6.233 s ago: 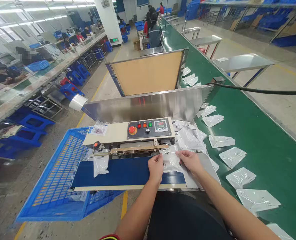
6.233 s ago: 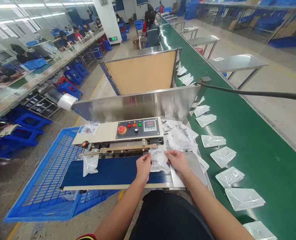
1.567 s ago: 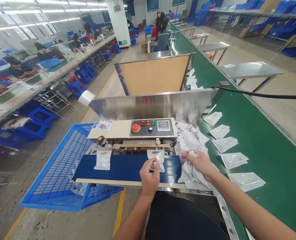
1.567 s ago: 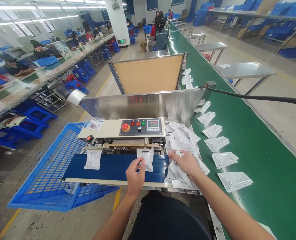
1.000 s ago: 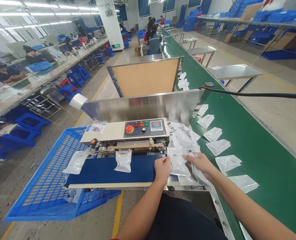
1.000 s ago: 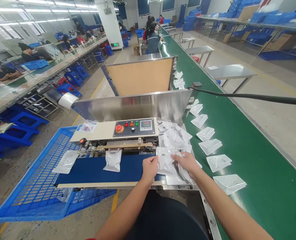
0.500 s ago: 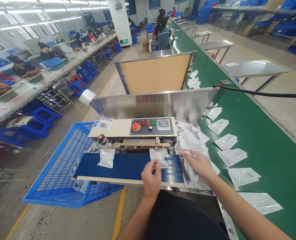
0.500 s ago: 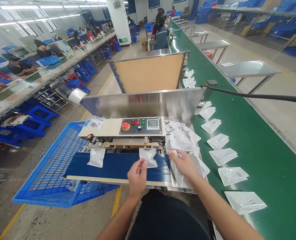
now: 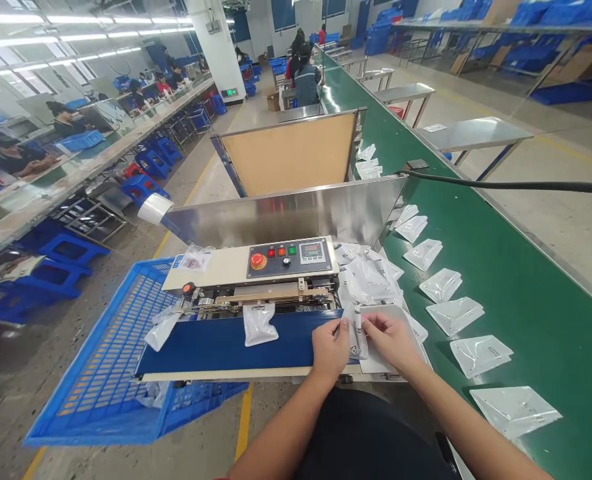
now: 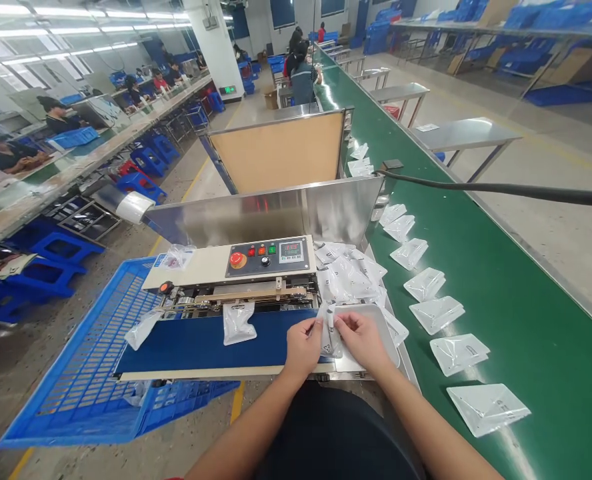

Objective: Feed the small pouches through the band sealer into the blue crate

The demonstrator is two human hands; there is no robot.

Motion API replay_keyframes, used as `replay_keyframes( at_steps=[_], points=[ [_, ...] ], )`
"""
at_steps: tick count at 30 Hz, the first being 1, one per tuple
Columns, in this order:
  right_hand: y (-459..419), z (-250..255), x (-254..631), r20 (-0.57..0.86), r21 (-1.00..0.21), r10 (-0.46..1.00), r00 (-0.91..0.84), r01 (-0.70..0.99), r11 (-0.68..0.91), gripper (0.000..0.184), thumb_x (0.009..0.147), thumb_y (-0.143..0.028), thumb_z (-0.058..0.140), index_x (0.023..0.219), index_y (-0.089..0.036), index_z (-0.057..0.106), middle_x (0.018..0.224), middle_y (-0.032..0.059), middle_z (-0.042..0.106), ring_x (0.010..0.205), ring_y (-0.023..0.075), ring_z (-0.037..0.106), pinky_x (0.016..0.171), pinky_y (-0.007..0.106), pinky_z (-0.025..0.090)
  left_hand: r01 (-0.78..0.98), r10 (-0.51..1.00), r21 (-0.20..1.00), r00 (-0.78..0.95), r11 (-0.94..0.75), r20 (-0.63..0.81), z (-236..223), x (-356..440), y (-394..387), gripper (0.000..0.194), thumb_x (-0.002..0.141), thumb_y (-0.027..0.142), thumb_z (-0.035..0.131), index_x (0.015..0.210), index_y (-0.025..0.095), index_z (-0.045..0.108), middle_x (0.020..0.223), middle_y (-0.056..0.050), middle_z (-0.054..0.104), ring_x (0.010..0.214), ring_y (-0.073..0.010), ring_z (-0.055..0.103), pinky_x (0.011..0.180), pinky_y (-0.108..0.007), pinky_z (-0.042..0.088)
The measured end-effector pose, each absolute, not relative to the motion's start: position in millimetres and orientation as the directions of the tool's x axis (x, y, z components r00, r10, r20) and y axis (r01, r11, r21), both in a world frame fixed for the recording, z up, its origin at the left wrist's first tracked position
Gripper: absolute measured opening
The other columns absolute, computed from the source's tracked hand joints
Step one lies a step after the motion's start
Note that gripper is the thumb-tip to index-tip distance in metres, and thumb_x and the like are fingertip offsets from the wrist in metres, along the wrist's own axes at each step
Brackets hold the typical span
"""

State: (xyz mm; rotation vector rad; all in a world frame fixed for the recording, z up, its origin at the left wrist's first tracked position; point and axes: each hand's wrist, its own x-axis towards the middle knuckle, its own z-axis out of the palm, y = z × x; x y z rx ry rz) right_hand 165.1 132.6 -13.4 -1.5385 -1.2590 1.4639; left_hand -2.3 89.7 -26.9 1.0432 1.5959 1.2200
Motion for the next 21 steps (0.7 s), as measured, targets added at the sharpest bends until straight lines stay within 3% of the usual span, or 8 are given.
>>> replay_keyframes(
  at_steps=[2, 4, 9, 13, 16, 19, 21],
  points=[
    [141.8, -22.0, 170.0, -0.388, -0.901, 0.922, 0.021, 0.202, -0.384, 0.042, 0.078, -0.061, 0.078, 0.072, -0.02, 0.071, 0.063, 0.0037, 0.069, 0.057, 0.0181, 0.059, 0.055, 0.03, 0.048, 0.096, 0.918, 0.964, -0.344, 0.246, -0.2, -35.0, -1.8, 100.4, 0.052, 0.094, 0.057, 0.069, 0.057, 0.019, 0.067, 0.055, 0.002, 0.051, 0.058, -0.0152, 0.046, 0.059, -0.027, 0.036],
    [152.9, -29.3, 172.0, -0.441, -0.871, 0.891, 0.107, 0.186, -0.454, 0.034, 0.077, -0.052, 0.077, 0.068, -0.021, 0.067, 0.059, 0.0025, 0.066, 0.052, 0.0161, 0.056, 0.051, 0.028, 0.045, 0.03, 0.867, 0.943, -0.403, 0.331, -0.292, -42.6, -2.2, 111.0, 0.056, 0.09, 0.059, 0.071, 0.051, 0.02, 0.058, 0.051, 0.004, 0.041, 0.055, -0.0139, 0.039, 0.056, -0.027, 0.03],
    [178.0, -33.5, 151.3, -0.481, -0.848, 0.874, 0.073, 0.216, -0.485, 0.027, 0.075, -0.043, 0.079, 0.064, -0.022, 0.066, 0.06, 0.0035, 0.069, 0.054, 0.0163, 0.062, 0.054, 0.028, 0.051, -0.096, 0.782, 0.907, -0.476, 0.41, -0.404, -54.0, -14.9, 118.1, 0.055, 0.084, 0.061, 0.074, 0.051, 0.02, 0.057, 0.05, 0.005, 0.037, 0.055, -0.0121, 0.034, 0.053, -0.025, 0.027],
    [186.6, -24.5, 117.8, -0.493, -0.866, 0.866, -0.084, 0.146, -0.479, 0.035, 0.072, -0.051, 0.087, 0.065, -0.021, 0.07, 0.064, 0.006, 0.073, 0.059, 0.0184, 0.067, 0.062, 0.031, 0.06, -0.185, 0.726, 0.912, -0.555, 0.367, -0.405, -56.0, -40.0, 107.5, 0.055, 0.08, 0.064, 0.079, 0.056, 0.018, 0.062, 0.052, 0.005, 0.043, 0.054, -0.0115, 0.039, 0.052, -0.025, 0.031],
    [173.5, -14.7, 111.7, -0.47, -0.882, 0.865, -0.176, 0.121, -0.455, 0.048, 0.068, -0.064, 0.091, 0.072, -0.018, 0.076, 0.071, 0.0077, 0.076, 0.066, 0.0202, 0.069, 0.066, 0.033, 0.061, -0.253, 0.702, 0.909, -0.578, 0.33, -0.416, -55.5, -63.7, 100.4, 0.054, 0.076, 0.066, 0.083, 0.066, 0.015, 0.071, 0.058, 0.002, 0.055, 0.058, -0.014, 0.052, 0.055, -0.026, 0.043],
    [132.7, -11.7, 142.6, -0.433, -0.898, 0.877, -0.207, 0.182, -0.401, 0.056, 0.077, -0.075, 0.081, 0.073, -0.019, 0.076, 0.071, 0.0067, 0.075, 0.066, 0.0199, 0.067, 0.064, 0.031, 0.057, -0.258, 0.667, 0.916, -0.628, 0.307, -0.401, -51.6, -85.3, 89.7, 0.05, 0.075, 0.06, 0.087, 0.086, 0.012, 0.08, 0.078, -0.005, 0.074, 0.076, -0.0217, 0.071, 0.072, -0.034, 0.06],
    [90.4, -20.7, 184.4, -0.401, -0.901, 0.901, -0.164, 0.247, -0.356, 0.059, 0.085, -0.077, 0.071, 0.072, -0.02, 0.075, 0.069, 0.0055, 0.074, 0.065, 0.0198, 0.065, 0.064, 0.031, 0.053, -0.182, 0.627, 0.937, -0.703, 0.297, -0.336, -46.7, -94.8, 77.5, 0.046, 0.08, 0.053, 0.084, 0.103, 0.013, 0.082, 0.098, -0.01, 0.081, 0.096, -0.0272, 0.077, 0.089, -0.041, 0.064]
  ],
)
